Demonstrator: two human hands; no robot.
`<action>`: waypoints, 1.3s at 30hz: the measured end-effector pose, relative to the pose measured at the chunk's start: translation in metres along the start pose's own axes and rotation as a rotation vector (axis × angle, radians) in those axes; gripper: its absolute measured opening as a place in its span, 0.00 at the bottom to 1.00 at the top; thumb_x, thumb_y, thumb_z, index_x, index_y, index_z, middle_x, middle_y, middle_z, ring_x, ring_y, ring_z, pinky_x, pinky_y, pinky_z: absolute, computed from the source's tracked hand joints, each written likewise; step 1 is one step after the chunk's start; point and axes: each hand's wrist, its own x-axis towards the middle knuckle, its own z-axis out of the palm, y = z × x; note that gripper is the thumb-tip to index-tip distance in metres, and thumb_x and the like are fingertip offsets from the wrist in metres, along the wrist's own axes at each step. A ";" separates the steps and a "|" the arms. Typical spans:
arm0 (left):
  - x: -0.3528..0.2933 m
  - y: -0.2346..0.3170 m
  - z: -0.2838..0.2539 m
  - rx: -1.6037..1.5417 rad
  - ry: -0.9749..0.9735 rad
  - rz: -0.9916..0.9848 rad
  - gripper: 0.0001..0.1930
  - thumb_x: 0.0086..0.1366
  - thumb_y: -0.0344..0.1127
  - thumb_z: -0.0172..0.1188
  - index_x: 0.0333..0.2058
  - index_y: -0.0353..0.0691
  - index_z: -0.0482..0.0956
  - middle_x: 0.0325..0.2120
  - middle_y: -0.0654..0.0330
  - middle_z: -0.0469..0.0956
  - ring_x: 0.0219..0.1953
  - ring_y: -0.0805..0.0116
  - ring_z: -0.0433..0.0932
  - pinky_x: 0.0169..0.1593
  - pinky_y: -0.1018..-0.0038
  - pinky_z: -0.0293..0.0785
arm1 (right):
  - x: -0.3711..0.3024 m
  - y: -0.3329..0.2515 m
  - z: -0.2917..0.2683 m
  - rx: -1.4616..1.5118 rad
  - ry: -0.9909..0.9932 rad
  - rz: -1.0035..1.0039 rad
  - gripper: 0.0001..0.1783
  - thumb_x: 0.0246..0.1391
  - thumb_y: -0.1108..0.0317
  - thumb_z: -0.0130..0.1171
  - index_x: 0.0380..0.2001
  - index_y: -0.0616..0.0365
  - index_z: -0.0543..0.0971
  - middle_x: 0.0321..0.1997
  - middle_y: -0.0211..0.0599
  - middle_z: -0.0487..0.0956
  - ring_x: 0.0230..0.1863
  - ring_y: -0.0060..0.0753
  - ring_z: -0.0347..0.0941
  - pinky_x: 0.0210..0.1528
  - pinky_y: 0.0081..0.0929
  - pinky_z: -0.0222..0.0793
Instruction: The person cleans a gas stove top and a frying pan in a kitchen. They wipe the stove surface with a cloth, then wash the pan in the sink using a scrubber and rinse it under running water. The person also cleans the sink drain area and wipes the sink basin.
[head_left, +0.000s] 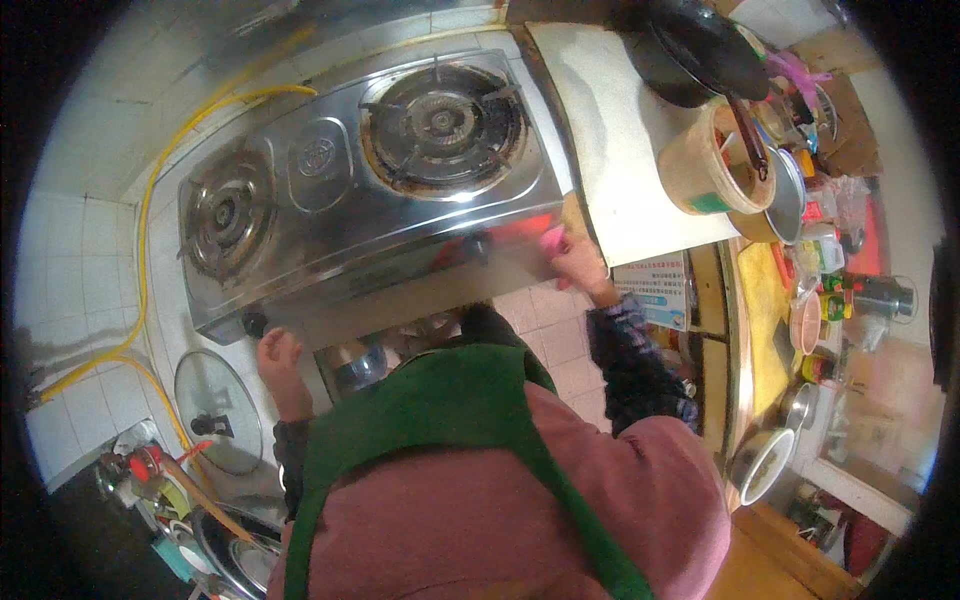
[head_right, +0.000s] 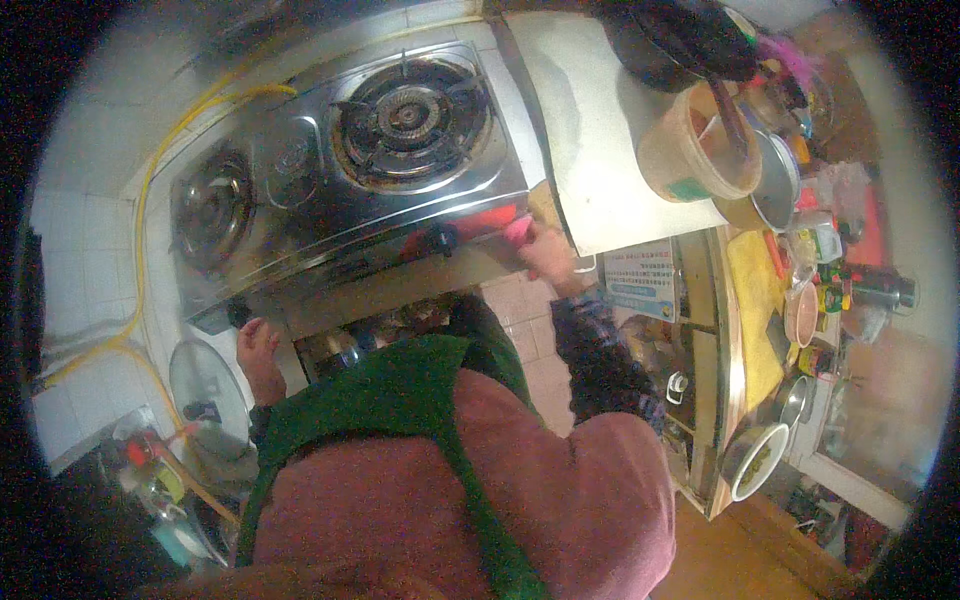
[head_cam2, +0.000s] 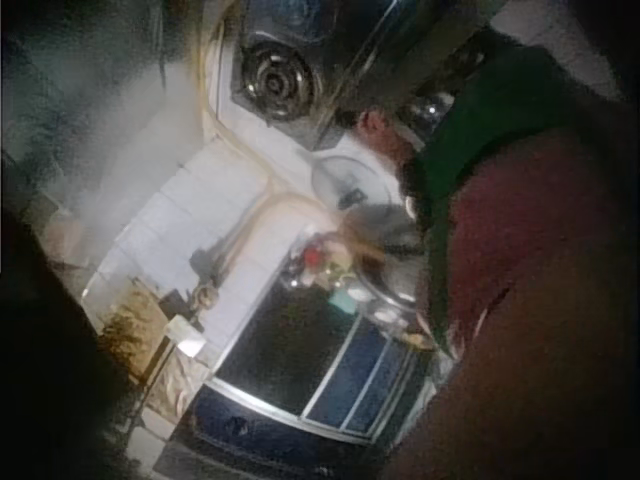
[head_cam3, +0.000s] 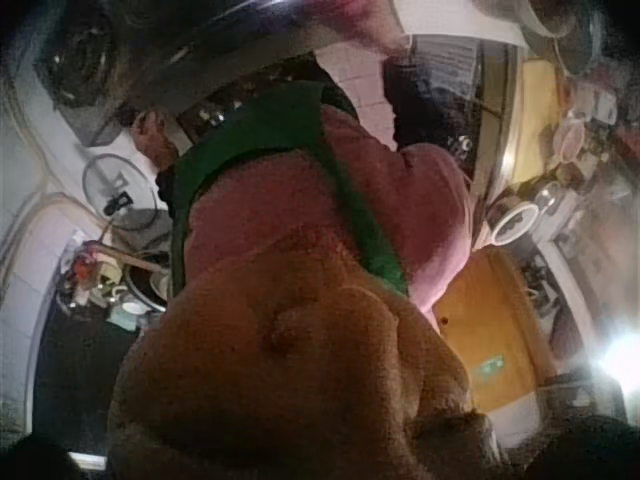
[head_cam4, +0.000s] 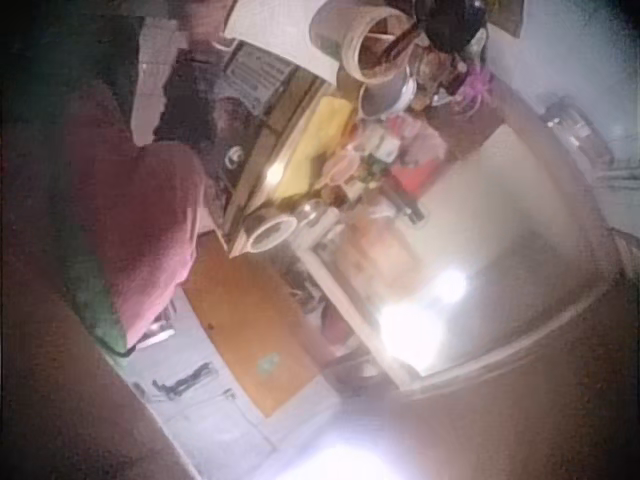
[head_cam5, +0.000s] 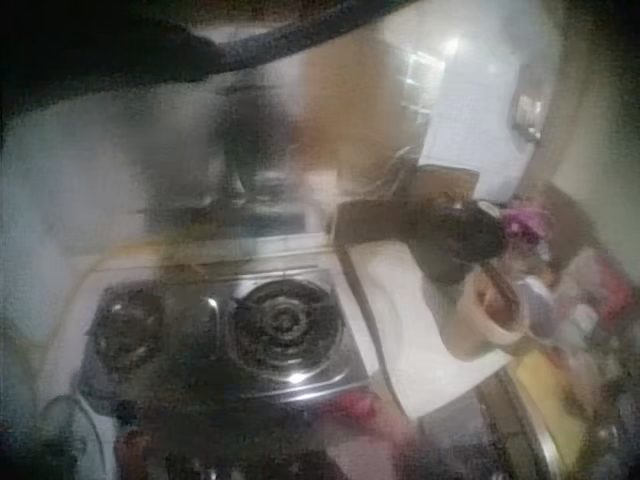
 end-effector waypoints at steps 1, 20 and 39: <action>0.001 0.002 0.002 -0.010 -0.028 0.015 0.12 0.63 0.32 0.57 0.44 0.37 0.71 0.39 0.63 0.71 0.40 0.73 0.71 0.46 0.75 0.70 | -0.012 -0.001 0.016 -0.088 0.096 -0.168 0.18 0.46 0.63 0.61 0.41 0.56 0.78 0.29 0.44 0.81 0.34 0.44 0.80 0.37 0.37 0.75; -0.013 0.026 0.052 0.094 -0.025 -0.104 0.14 0.61 0.32 0.59 0.44 0.34 0.73 0.39 0.61 0.74 0.38 0.74 0.72 0.40 0.78 0.71 | 0.168 0.039 -0.127 -0.670 0.427 0.050 0.32 0.30 0.63 0.74 0.46 0.48 0.78 0.43 0.42 0.79 0.43 0.44 0.78 0.45 0.35 0.74; -0.090 0.021 0.095 0.288 0.038 -0.298 0.11 0.61 0.32 0.59 0.40 0.32 0.77 0.33 0.60 0.78 0.35 0.74 0.74 0.41 0.77 0.71 | 0.294 -0.077 -0.175 -0.439 0.121 -0.750 0.21 0.55 0.46 0.54 0.47 0.41 0.80 0.44 0.39 0.81 0.44 0.46 0.73 0.49 0.35 0.69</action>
